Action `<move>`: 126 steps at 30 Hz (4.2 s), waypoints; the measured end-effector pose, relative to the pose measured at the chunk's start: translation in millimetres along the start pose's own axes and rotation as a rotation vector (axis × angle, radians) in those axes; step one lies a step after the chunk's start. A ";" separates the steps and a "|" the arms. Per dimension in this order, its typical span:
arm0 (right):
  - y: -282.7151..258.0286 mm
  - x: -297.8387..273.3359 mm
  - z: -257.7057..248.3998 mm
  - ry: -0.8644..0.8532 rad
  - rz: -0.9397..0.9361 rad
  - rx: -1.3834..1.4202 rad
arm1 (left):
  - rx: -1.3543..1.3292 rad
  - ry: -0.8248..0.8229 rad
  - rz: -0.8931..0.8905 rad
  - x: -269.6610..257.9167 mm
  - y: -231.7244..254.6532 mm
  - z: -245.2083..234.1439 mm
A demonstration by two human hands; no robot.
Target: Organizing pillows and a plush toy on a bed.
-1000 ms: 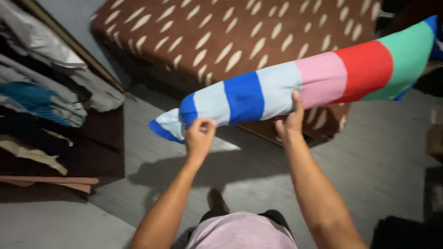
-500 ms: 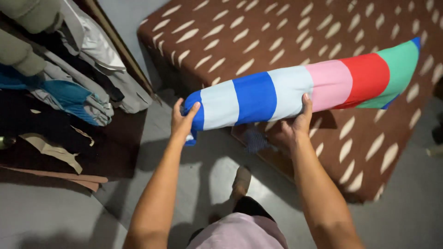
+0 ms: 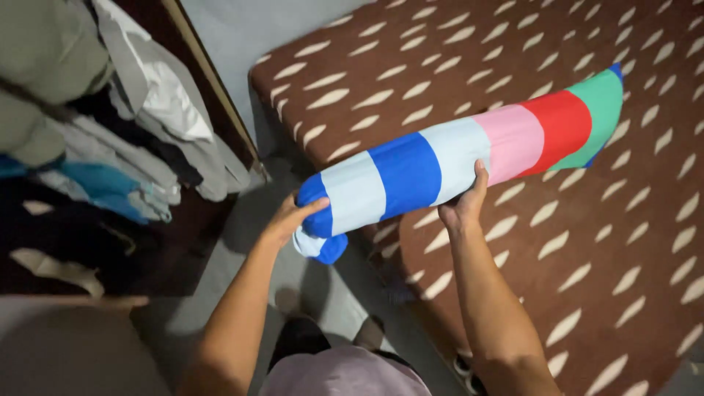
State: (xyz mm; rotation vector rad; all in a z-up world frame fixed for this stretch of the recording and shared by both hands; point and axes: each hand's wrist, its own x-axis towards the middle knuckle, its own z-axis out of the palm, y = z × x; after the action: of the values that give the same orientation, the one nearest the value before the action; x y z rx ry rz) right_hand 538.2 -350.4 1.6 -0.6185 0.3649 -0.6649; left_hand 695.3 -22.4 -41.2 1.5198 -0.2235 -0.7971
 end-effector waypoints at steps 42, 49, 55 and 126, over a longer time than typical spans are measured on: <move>69.7 469.9 176.1 0.264 -0.134 -0.646 | -0.475 0.153 0.049 520.6 212.6 24.9; 68.7 524.3 165.6 0.340 -0.079 -0.701 | -0.512 0.133 0.027 605.8 222.0 44.1; 83.4 588.0 175.5 0.468 0.019 -0.666 | -0.549 0.054 -0.023 704.6 230.8 48.0; 183.2 722.7 108.5 0.384 -0.111 -0.907 | 0.733 -0.097 0.872 792.7 240.6 76.4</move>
State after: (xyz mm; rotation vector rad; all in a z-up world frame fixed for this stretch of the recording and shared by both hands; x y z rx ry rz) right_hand 1207.5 -674.8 -118.7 -1.3825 1.0213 -0.7104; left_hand 1310.0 -581.7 -80.0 1.8037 -1.2586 -0.0591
